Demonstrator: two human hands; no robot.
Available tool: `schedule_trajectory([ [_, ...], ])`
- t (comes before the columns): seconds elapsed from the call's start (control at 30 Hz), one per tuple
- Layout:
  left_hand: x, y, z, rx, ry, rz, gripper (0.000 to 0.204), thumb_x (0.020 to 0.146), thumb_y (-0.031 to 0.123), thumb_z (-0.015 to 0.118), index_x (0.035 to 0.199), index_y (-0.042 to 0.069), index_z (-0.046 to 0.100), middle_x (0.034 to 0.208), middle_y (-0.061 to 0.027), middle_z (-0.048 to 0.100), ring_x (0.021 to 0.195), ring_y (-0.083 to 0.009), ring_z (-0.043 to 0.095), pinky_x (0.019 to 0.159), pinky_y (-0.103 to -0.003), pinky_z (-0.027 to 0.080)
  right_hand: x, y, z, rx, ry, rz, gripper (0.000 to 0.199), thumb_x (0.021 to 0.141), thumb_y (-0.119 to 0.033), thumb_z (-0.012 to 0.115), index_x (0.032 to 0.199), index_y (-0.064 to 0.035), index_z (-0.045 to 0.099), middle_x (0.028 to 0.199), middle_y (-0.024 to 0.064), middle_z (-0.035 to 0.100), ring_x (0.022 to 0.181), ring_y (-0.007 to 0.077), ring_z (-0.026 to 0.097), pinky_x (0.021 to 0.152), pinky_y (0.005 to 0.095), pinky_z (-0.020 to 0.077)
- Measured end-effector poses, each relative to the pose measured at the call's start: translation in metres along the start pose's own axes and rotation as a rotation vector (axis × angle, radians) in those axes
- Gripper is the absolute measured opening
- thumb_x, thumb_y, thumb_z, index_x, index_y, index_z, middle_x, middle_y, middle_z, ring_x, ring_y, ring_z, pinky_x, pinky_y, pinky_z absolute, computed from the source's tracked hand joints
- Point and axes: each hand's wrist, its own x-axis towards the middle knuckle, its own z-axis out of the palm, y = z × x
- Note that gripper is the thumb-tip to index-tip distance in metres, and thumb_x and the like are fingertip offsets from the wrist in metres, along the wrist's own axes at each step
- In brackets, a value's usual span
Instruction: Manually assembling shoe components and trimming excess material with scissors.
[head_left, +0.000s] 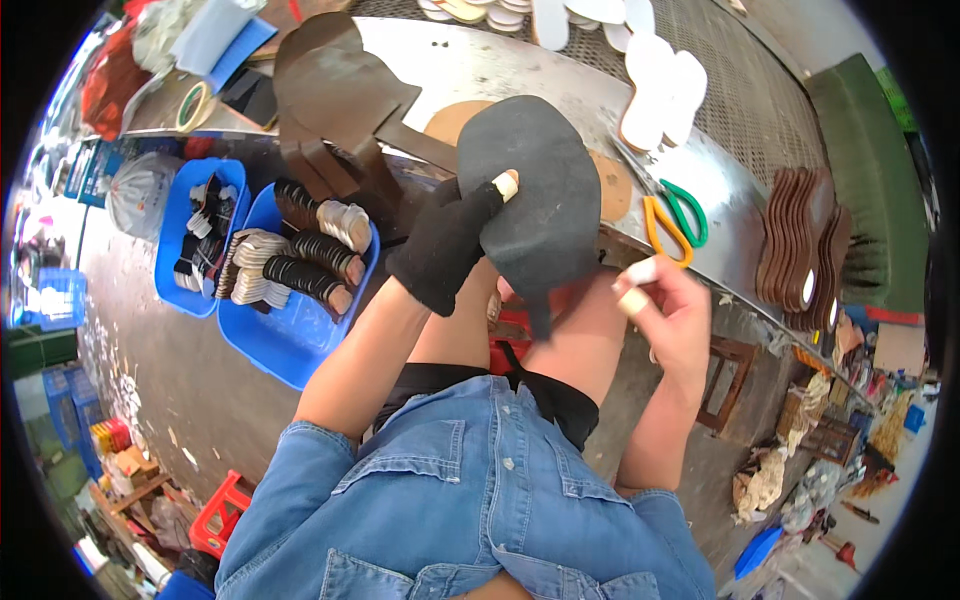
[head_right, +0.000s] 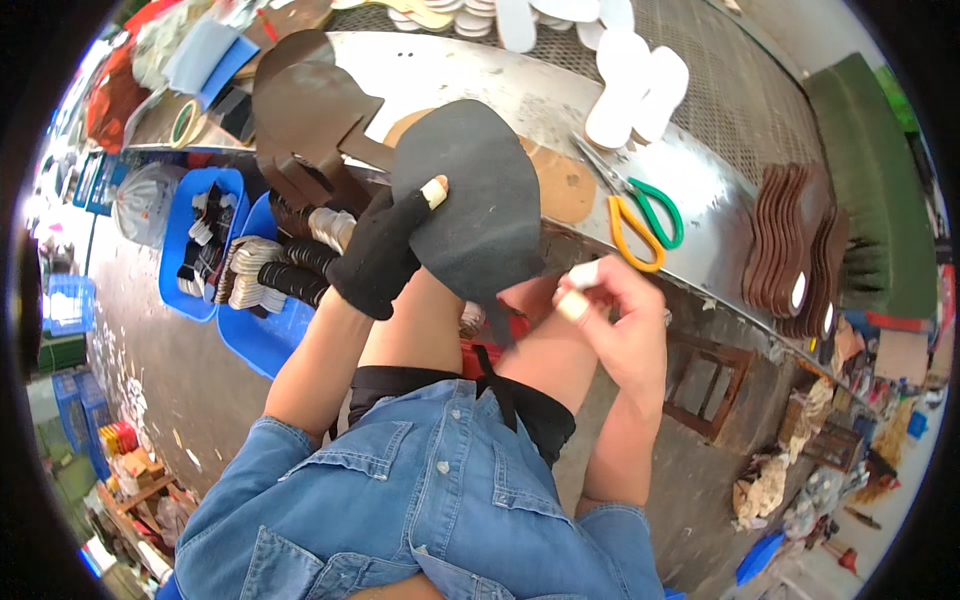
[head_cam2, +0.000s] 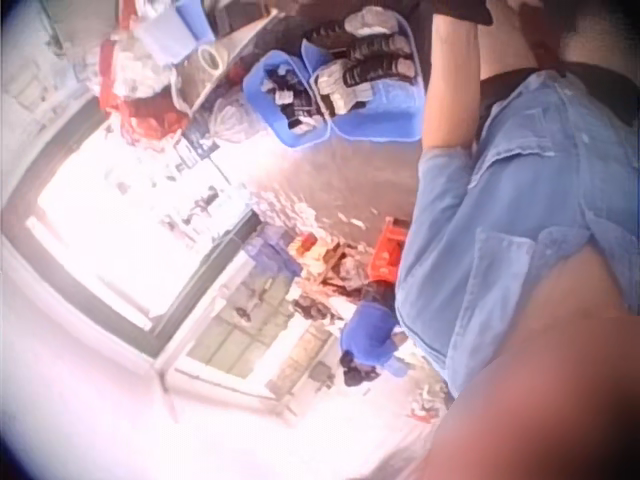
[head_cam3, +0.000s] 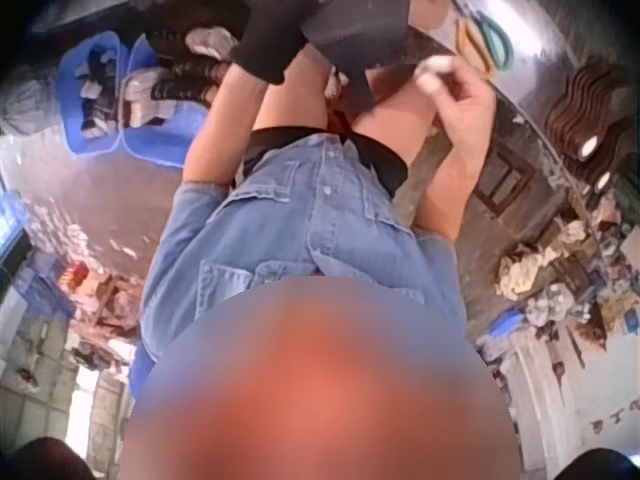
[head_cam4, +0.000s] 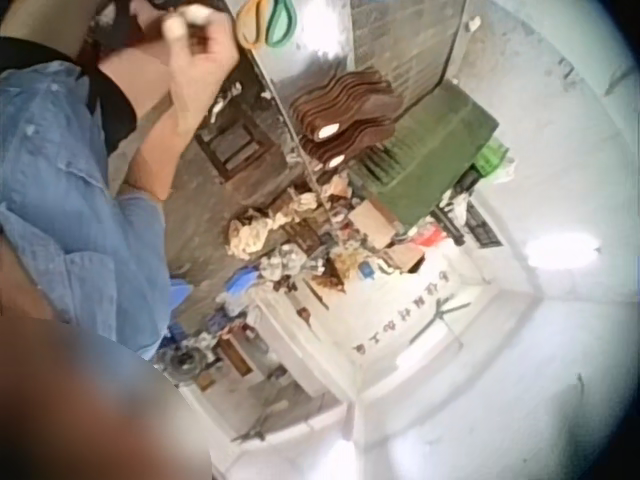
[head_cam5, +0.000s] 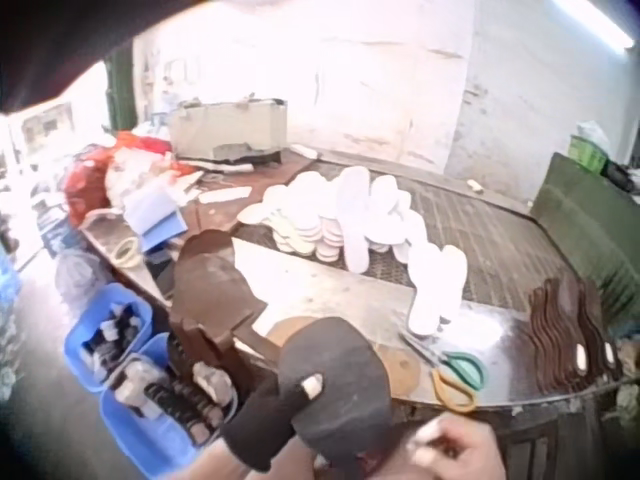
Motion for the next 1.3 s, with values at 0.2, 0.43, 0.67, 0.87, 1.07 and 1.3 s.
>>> schedule_trajectory([
  [0.2, -0.024, -0.007, 0.035, 0.203, 0.026, 0.127, 0.035, 0.089, 0.024, 0.062, 0.109, -0.005, 0.059, 0.096, -0.0102, 0.065, 0.084, -0.0142, 0.060, 0.071, -0.029, 0.048, 0.015, -0.040, 0.045, -0.383, 0.312, -0.292, 0.010, 0.077, 0.005, 0.064, 0.087, 0.0046, 0.062, 0.079, 0.0064, 0.060, 0.059, 0.0149, 0.065, 0.048, 0.0234, 0.0462],
  [0.43, -0.032, -0.018, 0.038, 0.457, 0.094, 0.263, 0.032, 0.090, 0.026, 0.061, 0.089, -0.005, 0.065, 0.074, -0.0089, 0.066, 0.065, -0.0094, 0.058, 0.057, -0.027, 0.044, 0.016, -0.032, 0.043, -0.274, 0.280, -0.185, 0.009, 0.076, 0.004, 0.064, 0.085, 0.0034, 0.062, 0.077, 0.0092, 0.058, 0.055, 0.0197, 0.063, 0.048, 0.0290, 0.0467],
  [0.67, -0.029, -0.025, 0.038, 0.504, 0.056, 0.243, 0.032, 0.089, 0.026, 0.062, 0.086, -0.005, 0.066, 0.070, -0.0084, 0.065, 0.065, -0.0099, 0.058, 0.057, -0.028, 0.044, 0.024, -0.019, 0.040, -0.570, 0.253, -0.285, 0.011, 0.070, 0.006, 0.061, 0.079, 0.0033, 0.054, 0.070, 0.0076, 0.048, 0.055, 0.0127, 0.051, 0.050, 0.0249, 0.0398],
  [0.87, -0.018, -0.016, 0.032, 0.115, 0.019, 0.047, 0.033, 0.089, 0.025, 0.063, 0.107, -0.003, 0.063, 0.094, -0.0068, 0.066, 0.084, -0.0111, 0.060, 0.074, -0.027, 0.048, 0.013, 0.020, -0.017, -0.289, 0.499, -0.020, 0.007, 0.079, -0.004, 0.062, 0.081, 0.0005, 0.058, 0.071, 0.0045, 0.056, 0.057, 0.0097, 0.048, 0.055, 0.0260, 0.0426],
  [1.07, -0.019, -0.026, 0.048, 0.125, -0.022, 0.108, 0.027, 0.088, 0.017, 0.063, 0.106, -0.003, 0.061, 0.095, -0.0088, 0.066, 0.085, -0.0132, 0.061, 0.073, -0.027, 0.049, 0.010, -0.026, 0.040, 0.095, 0.402, -0.169, 0.011, 0.082, -0.001, 0.066, 0.092, 0.0014, 0.062, 0.083, -0.0010, 0.059, 0.074, 0.0062, 0.055, 0.066, 0.0203, 0.0447],
  [1.3, -0.023, 0.004, 0.040, 0.217, -0.196, 0.206, 0.012, 0.087, 0.012, 0.061, 0.094, 0.002, 0.059, 0.083, -0.0025, 0.060, 0.074, -0.0075, 0.057, 0.066, -0.022, 0.047, 0.020, -0.033, 0.049, 0.050, 0.278, -0.257, 0.015, 0.078, 0.008, 0.066, 0.092, 0.0059, 0.064, 0.093, 0.0082, 0.063, 0.074, 0.0117, 0.062, 0.061, 0.0229, 0.0494],
])
